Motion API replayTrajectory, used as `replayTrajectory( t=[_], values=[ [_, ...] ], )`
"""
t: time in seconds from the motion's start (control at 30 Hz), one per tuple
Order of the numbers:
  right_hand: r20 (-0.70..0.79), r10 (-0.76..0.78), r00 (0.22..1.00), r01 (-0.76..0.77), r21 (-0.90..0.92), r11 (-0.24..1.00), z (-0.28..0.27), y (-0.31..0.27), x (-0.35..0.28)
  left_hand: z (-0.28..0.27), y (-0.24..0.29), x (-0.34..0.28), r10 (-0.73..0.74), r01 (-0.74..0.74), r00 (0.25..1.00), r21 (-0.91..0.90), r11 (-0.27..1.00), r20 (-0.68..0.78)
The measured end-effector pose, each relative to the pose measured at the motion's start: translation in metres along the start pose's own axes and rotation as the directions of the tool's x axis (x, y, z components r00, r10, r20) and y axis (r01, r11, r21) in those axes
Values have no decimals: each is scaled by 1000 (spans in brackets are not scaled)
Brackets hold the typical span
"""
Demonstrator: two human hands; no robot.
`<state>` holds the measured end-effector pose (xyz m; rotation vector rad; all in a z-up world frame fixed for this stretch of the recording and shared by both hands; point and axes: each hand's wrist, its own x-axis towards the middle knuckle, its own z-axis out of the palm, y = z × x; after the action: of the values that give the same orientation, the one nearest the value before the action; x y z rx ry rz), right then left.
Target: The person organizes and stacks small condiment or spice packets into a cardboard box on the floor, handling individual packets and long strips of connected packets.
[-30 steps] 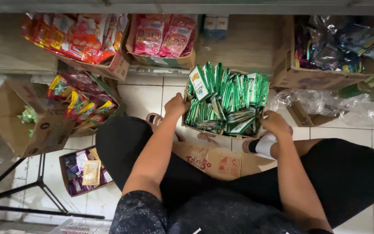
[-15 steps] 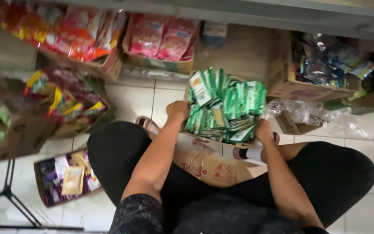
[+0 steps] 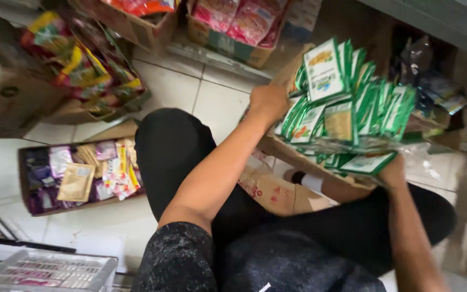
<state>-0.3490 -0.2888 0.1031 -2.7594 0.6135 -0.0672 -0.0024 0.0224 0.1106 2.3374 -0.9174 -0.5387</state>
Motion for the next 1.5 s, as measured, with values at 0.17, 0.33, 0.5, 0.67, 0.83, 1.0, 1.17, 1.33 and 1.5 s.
replayTrajectory(
  t=[0.17,0.33,0.5,0.67,0.83,1.0,1.17,1.33,1.5],
  values=[
    [4,52,999,-52,97,994,-62,-12,1,-7,18,2,15,-16,999,-21,1000,-29],
    [5,-78,997,78,-126,989,-60,-11,26,-1,11,11,25,-42,985,-100,994,-169],
    [59,-202,978,209,-152,966,-31,-5,58,13,-14,32,-41,33,988,-60,998,-150],
    [-1,93,996,-93,-17,995,9,10,92,23,-34,40,-104,89,968,-73,993,-226],
    [0,47,999,-47,98,994,30,24,115,23,-34,57,-165,157,972,-62,986,-169],
    [13,-335,942,322,-305,896,45,65,157,16,-26,68,-169,167,962,-29,986,-213],
    [-49,-10,999,-5,-294,956,69,81,165,24,-25,91,-183,208,953,83,975,-240],
    [-81,244,966,-241,41,970,74,74,157,28,-28,105,-237,257,940,53,965,-243],
    [19,528,849,-435,592,678,54,48,129,22,-25,98,-228,241,961,68,968,-157]
  ],
)
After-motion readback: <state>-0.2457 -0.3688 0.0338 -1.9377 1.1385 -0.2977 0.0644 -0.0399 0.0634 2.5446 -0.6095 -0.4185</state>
